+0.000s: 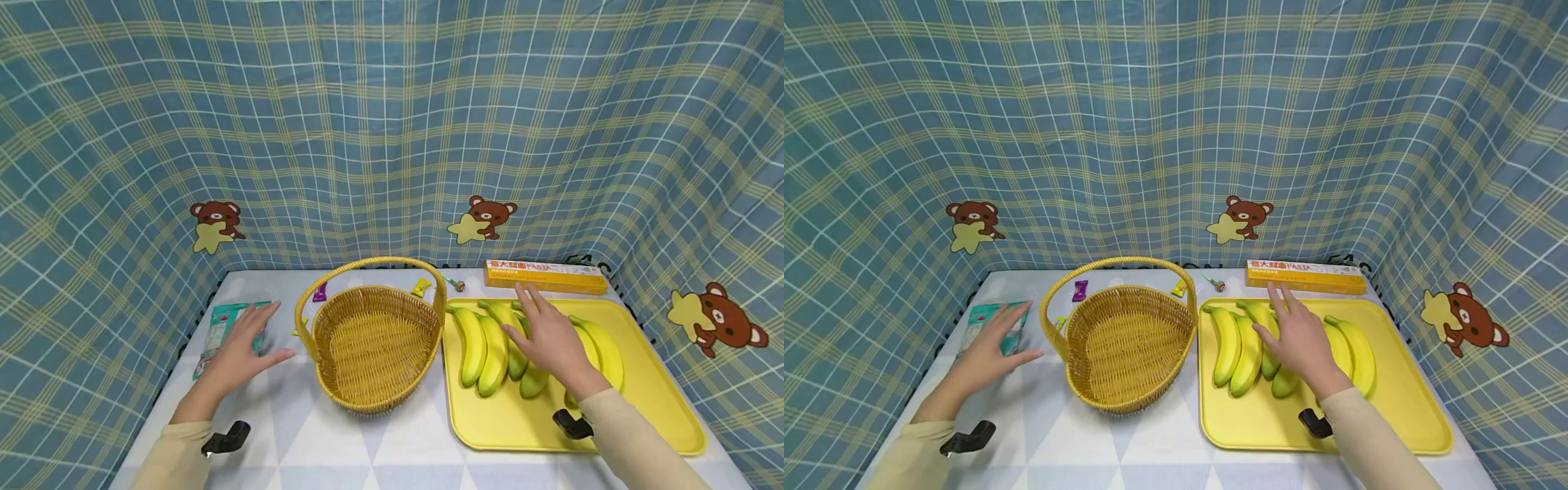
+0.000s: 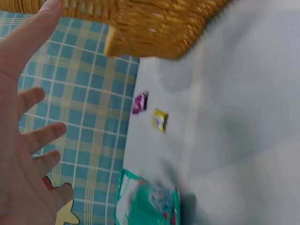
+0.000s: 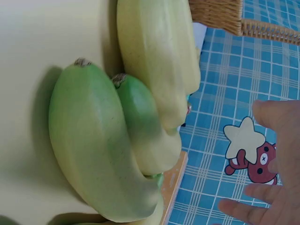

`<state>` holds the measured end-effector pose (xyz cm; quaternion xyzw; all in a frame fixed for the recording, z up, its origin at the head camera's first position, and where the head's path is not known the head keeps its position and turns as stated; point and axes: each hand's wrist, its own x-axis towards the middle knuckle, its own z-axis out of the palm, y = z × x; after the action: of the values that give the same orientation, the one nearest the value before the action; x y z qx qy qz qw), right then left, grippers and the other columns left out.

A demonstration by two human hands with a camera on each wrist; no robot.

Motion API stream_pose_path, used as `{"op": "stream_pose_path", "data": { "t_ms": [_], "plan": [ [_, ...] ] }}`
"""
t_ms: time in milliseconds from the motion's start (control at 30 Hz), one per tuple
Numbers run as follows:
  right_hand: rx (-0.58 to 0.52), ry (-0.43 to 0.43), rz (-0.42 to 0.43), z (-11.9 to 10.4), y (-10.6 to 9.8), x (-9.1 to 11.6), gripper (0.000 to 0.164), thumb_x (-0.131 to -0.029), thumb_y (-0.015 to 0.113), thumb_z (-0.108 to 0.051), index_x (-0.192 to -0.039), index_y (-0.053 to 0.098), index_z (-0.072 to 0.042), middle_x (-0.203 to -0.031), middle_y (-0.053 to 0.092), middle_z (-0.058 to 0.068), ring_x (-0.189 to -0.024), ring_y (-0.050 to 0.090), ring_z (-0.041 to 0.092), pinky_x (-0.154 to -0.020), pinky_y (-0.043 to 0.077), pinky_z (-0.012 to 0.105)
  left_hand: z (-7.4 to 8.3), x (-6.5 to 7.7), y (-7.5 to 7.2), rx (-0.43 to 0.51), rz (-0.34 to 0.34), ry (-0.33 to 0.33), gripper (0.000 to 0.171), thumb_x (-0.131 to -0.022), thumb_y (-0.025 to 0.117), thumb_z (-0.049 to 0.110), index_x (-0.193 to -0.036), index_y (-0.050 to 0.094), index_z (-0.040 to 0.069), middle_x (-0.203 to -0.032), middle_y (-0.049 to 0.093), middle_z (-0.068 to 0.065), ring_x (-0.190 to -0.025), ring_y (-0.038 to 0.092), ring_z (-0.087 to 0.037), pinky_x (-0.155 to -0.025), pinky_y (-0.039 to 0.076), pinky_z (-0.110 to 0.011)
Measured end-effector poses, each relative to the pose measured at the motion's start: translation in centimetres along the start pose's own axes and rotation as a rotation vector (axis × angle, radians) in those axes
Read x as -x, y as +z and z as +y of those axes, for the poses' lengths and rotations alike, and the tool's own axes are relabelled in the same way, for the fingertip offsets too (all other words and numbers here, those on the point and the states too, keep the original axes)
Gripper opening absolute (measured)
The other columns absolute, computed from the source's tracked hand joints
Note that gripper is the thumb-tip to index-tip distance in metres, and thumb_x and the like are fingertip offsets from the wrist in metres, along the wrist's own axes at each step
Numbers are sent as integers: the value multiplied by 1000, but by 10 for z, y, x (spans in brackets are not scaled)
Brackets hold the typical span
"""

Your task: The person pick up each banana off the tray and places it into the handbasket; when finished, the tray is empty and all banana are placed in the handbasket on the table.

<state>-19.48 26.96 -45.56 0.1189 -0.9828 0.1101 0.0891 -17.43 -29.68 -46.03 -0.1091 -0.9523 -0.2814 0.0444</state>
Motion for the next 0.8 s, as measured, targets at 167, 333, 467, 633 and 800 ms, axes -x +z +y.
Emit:
{"op": "stream_pose_path", "data": {
  "t_ms": [167, 333, 467, 633, 800],
  "plan": [
    [-83, 20, -25, -3, -3, 3, 89, -99, 67, -40, -164, 13, -12, -153, 37, 32, -123, 51, 54, -90, 50, 68, 13, -2, -2, 139, 29, 40, 83, -86, 82, 44, -156, 42, 23, -161, 35, -14, -147, 29, -45, -105, 30, -79],
    [-146, 42, -60, -7, -4, 4, 86, -99, 68, -36, -164, 18, -10, -147, 42, 34, -119, 55, 53, -90, 50, 67, 30, -4, -7, 304, 45, 62, 66, -91, 80, 30, -149, 50, 21, -154, 46, -9, -145, 35, -40, -112, 31, -70],
    [-194, 55, -85, -12, -3, 6, 81, -98, 69, -33, -161, 26, -5, -145, 45, 33, -113, 60, 49, -85, 54, 63, 40, -5, -10, 388, 38, 84, 56, -96, 75, 27, -147, 53, 24, -149, 52, -3, -142, 44, -28, -117, 37, -50],
    [-245, 61, -111, -20, 4, 7, 79, -97, 71, -32, -158, 31, -3, -145, 46, 29, -109, 64, 40, -82, 57, 57, 48, -8, -7, 548, 14, 118, 54, -99, 70, 17, -150, 52, 16, -144, 57, -10, -129, 56, -7, -105, 47, -20],
    [-288, 59, -133, -28, 12, 5, 75, -96, 73, -31, -156, 36, -3, -143, 49, 27, -106, 64, 37, -80, 58, 52, 53, -11, -2, 670, 14, 114, 41, -100, 68, 14, -140, 61, 7, -134, 65, -15, -118, 64, -8, -96, 54, -21]
  ]
}}
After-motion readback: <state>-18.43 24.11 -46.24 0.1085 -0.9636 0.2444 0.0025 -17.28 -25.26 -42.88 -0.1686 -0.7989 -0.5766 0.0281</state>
